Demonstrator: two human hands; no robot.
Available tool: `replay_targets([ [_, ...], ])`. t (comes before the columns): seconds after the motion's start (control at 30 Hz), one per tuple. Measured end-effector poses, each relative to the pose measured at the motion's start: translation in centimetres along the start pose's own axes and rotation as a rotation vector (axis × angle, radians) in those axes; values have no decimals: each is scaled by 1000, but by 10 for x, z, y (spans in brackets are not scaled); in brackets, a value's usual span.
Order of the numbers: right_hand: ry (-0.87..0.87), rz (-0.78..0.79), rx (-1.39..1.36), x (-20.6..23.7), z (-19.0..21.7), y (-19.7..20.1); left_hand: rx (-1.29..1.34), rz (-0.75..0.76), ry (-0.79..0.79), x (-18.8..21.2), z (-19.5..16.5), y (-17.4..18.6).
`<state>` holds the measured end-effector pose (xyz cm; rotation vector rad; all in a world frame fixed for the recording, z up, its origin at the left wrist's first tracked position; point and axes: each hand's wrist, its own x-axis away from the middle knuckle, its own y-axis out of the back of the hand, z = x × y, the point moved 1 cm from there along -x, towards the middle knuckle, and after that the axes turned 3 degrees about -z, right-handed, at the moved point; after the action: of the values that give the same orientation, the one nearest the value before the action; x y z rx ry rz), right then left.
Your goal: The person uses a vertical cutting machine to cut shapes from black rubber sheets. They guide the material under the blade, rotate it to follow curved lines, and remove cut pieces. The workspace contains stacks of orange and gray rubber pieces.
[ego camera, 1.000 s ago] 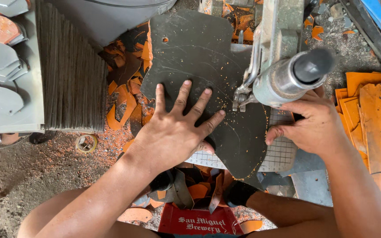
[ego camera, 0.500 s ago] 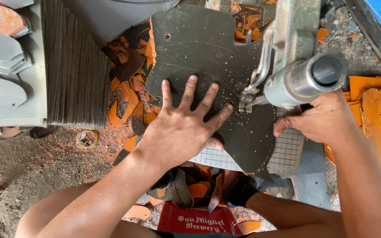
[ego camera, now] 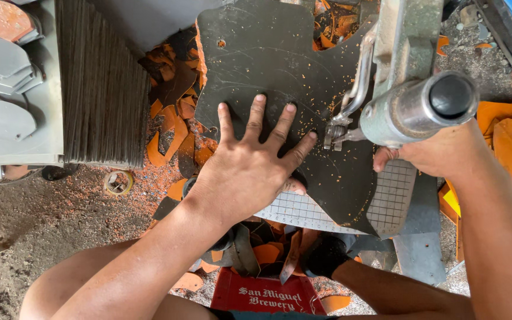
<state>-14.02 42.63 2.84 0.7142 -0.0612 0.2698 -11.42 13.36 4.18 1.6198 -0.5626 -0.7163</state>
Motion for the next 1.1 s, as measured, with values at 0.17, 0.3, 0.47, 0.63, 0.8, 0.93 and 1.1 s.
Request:
replay_targets([
  [0.17, 26, -30, 170, -7, 18, 1, -3, 1, 9, -3, 1, -1],
  [0.3, -33, -22, 160, -10, 22, 2, 0, -9, 11, -5, 4, -1],
  [0.47, 135, -135, -24, -7, 16, 1, -3, 30, -26, -11, 12, -3],
  [0.63, 197, -136, 97, 2, 15, -3, -4, 137, -85, -24, 24, -1],
  [0.8, 72, -310, 23, 24, 14, -14, 67, 319, -59, -43, 35, 3],
  [0.93, 146, -367, -29, 36, 10, -23, 77, 388, -71, -51, 41, 6],
  [1.1, 141, -480, 120, 46, 14, -31, 34, 400, -112, -62, 48, 7],
])
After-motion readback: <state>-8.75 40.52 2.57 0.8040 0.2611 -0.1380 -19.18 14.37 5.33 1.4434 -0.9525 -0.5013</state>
